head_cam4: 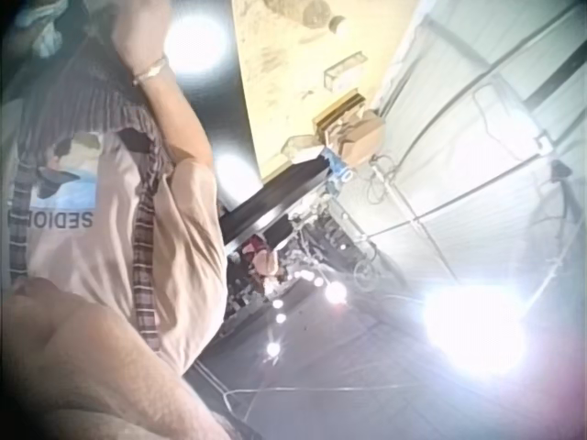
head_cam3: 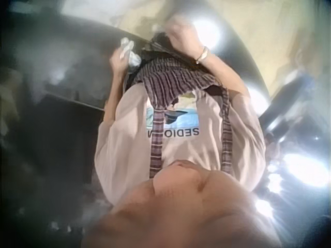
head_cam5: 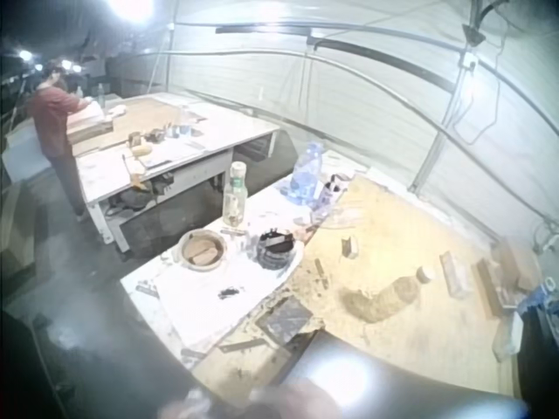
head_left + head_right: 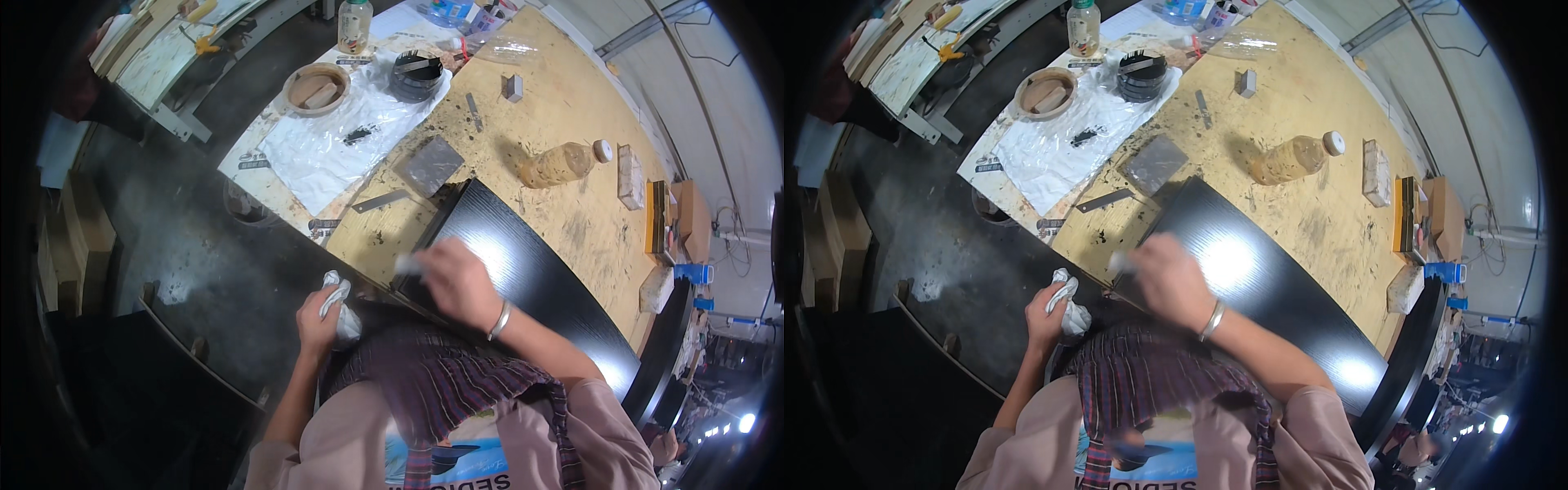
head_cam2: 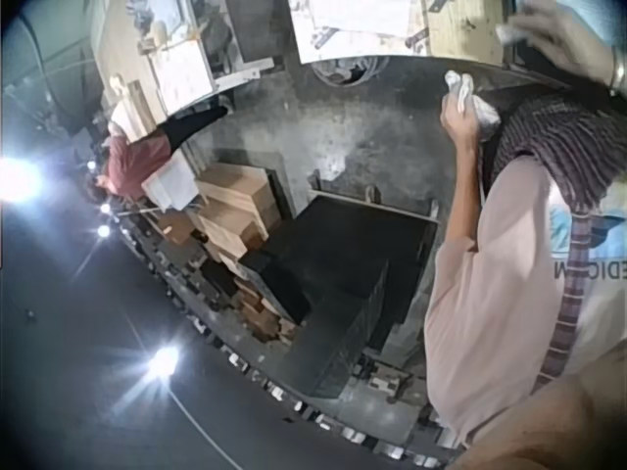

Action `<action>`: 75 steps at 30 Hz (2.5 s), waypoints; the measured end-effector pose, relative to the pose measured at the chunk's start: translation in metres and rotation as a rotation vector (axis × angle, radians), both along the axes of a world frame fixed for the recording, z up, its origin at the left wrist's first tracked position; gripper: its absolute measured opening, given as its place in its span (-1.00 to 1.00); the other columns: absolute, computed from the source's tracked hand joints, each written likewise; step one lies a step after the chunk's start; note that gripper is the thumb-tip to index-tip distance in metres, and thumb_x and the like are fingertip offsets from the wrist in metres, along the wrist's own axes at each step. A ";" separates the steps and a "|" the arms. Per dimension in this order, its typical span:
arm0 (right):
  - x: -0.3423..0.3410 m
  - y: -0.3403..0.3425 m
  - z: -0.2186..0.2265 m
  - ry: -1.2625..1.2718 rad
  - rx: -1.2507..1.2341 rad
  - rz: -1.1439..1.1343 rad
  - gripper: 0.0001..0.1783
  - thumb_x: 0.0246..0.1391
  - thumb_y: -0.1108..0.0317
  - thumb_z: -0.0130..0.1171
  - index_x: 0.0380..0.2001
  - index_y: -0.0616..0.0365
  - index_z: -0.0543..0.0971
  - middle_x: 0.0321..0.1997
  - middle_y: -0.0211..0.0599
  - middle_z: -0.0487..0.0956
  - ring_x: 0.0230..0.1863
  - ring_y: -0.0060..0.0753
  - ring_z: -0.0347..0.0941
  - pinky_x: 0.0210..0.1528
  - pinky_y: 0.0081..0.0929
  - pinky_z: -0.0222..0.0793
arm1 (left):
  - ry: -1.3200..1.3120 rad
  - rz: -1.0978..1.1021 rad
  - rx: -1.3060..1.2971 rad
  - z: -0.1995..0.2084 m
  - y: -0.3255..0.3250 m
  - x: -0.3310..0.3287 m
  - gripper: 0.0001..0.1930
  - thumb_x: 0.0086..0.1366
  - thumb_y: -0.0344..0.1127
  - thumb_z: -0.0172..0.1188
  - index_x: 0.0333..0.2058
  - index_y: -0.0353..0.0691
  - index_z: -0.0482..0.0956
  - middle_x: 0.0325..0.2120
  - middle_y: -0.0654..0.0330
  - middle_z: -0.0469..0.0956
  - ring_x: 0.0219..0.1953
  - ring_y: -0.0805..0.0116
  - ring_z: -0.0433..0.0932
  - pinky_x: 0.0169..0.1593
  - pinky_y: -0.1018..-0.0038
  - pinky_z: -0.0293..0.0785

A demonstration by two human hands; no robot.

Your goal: The person wipes a black wooden panel with a white cloth, then uses a small rectangular block to rub the surface, and continues wiping. The person repeats this process on multiple panels, occasionally picking up a bottle and applying liquid to the cloth before wiping.

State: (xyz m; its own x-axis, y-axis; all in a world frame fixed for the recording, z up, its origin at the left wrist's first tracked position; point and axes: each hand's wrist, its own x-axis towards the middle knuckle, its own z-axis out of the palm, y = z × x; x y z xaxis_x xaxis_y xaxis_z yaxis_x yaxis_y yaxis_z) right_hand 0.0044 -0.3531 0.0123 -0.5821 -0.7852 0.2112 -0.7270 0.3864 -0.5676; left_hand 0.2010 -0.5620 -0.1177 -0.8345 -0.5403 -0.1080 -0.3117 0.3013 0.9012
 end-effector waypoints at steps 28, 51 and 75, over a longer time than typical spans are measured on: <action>-0.099 0.029 -0.002 -0.865 -0.541 -0.563 -0.72 0.08 0.55 0.24 -0.09 0.31 0.65 -0.19 -0.33 0.67 -0.22 -0.52 0.54 -0.18 -0.55 0.43 | 0.176 0.128 0.081 0.075 -0.030 -0.035 -0.69 0.22 -0.62 0.20 -0.05 -0.42 0.63 -0.20 0.05 0.66 -0.13 0.31 0.63 -0.01 0.43 0.51; -0.105 -0.034 -0.018 -1.598 -0.878 -0.439 -0.74 0.23 0.34 0.13 -0.07 0.23 0.56 -0.28 -0.21 0.62 -0.31 -0.26 0.53 -0.22 -0.39 0.48 | 0.155 -0.012 -0.251 0.074 -0.076 -0.412 -0.69 0.24 -0.24 0.36 -0.13 -0.32 0.63 -0.32 -0.01 0.72 -0.23 0.03 0.70 -0.09 0.22 0.56; -0.188 -0.086 -0.027 -1.501 -0.958 -0.600 -0.77 0.33 0.30 0.06 -0.33 0.23 0.56 -0.42 -0.26 0.61 -0.44 -0.39 0.51 -0.37 -0.44 0.47 | 0.059 -0.047 -0.036 0.058 -0.119 -0.437 -0.85 0.17 -0.28 0.34 -0.34 -0.21 0.73 -0.49 0.11 0.69 -0.37 0.19 0.66 -0.24 0.29 0.53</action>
